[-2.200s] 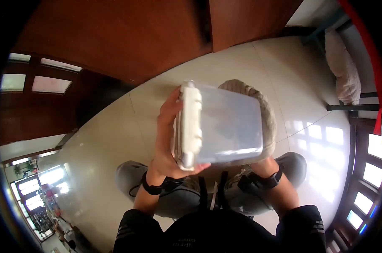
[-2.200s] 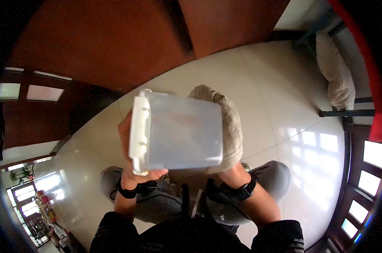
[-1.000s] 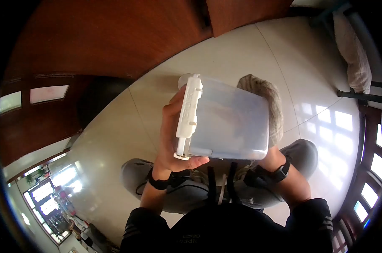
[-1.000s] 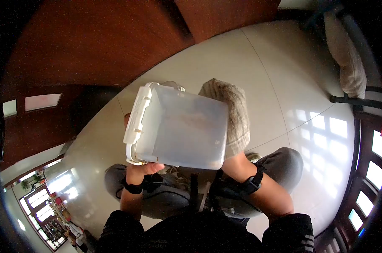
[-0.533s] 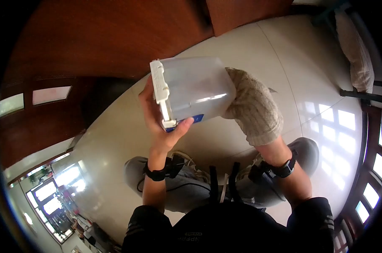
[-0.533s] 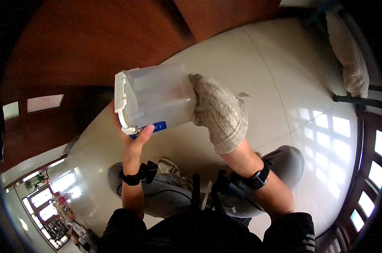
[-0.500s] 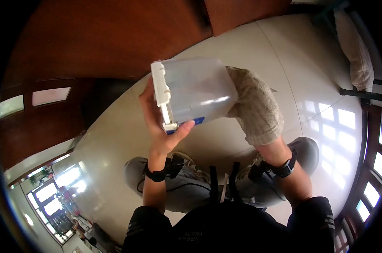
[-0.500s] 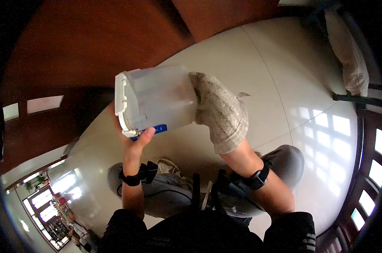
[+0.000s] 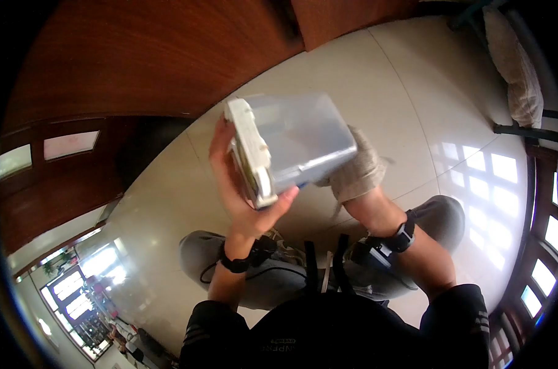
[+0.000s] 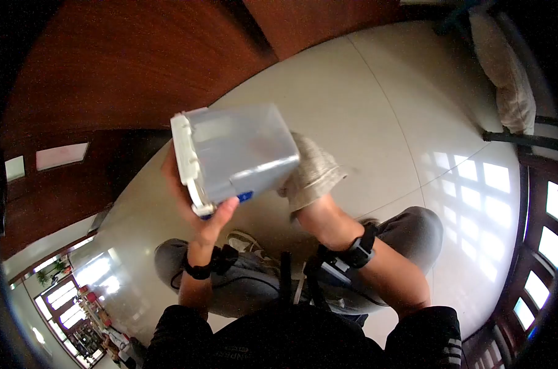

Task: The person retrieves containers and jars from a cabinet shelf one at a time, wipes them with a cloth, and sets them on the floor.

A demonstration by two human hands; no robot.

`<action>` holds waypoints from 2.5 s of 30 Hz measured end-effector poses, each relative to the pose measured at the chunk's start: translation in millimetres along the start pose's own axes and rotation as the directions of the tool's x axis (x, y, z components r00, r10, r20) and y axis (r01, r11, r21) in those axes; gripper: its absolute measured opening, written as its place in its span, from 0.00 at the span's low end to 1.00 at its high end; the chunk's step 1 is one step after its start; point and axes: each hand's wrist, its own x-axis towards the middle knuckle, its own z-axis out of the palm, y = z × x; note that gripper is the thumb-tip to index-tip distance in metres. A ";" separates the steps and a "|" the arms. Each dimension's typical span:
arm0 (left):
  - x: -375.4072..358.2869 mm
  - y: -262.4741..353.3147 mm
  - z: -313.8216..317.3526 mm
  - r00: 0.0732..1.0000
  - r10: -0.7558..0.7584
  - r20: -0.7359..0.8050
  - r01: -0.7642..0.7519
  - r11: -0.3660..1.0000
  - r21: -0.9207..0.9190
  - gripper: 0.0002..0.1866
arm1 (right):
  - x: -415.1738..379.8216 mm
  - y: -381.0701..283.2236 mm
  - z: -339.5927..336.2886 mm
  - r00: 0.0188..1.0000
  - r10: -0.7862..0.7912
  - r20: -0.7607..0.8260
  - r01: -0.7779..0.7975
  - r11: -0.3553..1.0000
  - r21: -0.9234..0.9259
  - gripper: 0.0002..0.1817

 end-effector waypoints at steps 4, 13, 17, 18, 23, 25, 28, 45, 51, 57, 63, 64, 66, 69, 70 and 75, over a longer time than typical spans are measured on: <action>4.4 14.3 -6.9 0.997 -0.070 -0.020 0.071 0.994 0.085 0.52 | -6.1 24.2 -19.2 0.965 -0.215 0.150 0.254 0.912 -0.324 0.36; 5.0 21.0 -12.6 0.997 -0.029 -0.068 0.035 0.995 0.095 0.53 | -1.4 7.4 -30.0 0.537 -0.561 0.630 0.664 -0.179 -0.725 0.25; 6.8 22.9 -8.7 1.000 0.008 0.009 -0.008 0.999 0.045 0.52 | -6.9 -11.3 -18.7 0.331 -0.593 0.734 0.766 -0.285 -0.576 0.24; 5.6 21.9 -8.5 0.999 0.044 0.028 -0.046 0.996 0.080 0.52 | -5.7 -15.3 -17.0 0.284 -0.577 0.766 0.780 -0.325 -0.534 0.25; -0.5 13.0 -5.2 0.980 0.189 0.064 -0.198 0.961 0.192 0.52 | 9.9 -13.9 -39.6 0.339 -0.530 0.777 0.909 -0.028 -0.415 0.31; -1.3 14.0 0.6 0.959 0.282 0.006 -0.271 0.915 0.298 0.52 | 6.9 -15.7 -33.0 0.380 -0.524 0.762 0.918 0.113 -0.380 0.25; -2.5 9.8 2.0 0.932 0.359 -0.053 -0.318 0.876 0.362 0.53 | -6.9 -24.9 -25.0 0.424 -0.503 0.753 0.851 -0.064 -0.522 0.20; -10.8 29.8 -0.1 0.970 0.215 -0.113 -0.164 0.922 0.351 0.52 | -21.2 4.7 -16.9 0.682 -0.601 0.416 0.715 0.430 -0.551 0.18; -2.8 24.4 -10.1 0.986 0.110 -0.124 -0.071 0.956 0.283 0.52 | -22.5 1.9 -1.0 0.942 -0.202 0.267 0.301 0.861 -0.411 0.20; 0.5 29.4 -7.3 0.971 0.240 0.012 -0.219 0.861 0.460 0.52 | -28.3 2.9 -3.1 0.967 -0.151 0.208 0.207 0.936 -0.285 0.21; 0.8 34.9 -17.8 0.965 0.247 0.087 -0.258 0.849 0.460 0.51 | -26.3 4.0 -12.9 0.956 -0.138 0.259 0.170 0.980 -0.104 0.19; -0.1 35.6 -19.2 0.963 0.256 0.084 -0.266 0.850 0.454 0.50 | -20.6 5.2 -23.1 0.923 -0.160 0.351 0.190 0.980 -0.054 0.21; -3.9 38.9 -19.1 0.954 0.288 0.079 -0.294 0.863 0.411 0.48 | -16.5 3.1 -29.6 0.877 -0.148 0.457 0.122 0.989 0.085 0.23; -18.1 39.3 -19.3 0.959 0.275 0.072 -0.281 0.880 0.382 0.47 | -10.3 -18.4 -28.1 0.703 -0.016 0.711 -0.217 0.947 0.237 0.24; -20.2 39.1 -18.9 0.955 0.289 0.070 -0.294 0.880 0.372 0.47 | -16.6 -20.0 -30.2 0.767 -0.046 0.639 -0.095 0.978 0.184 0.24; -11.9 43.7 -27.4 0.901 0.405 0.155 -0.428 0.772 0.470 0.47 | -39.9 -23.8 -29.9 0.806 -0.243 0.540 0.383 0.909 -0.163 0.28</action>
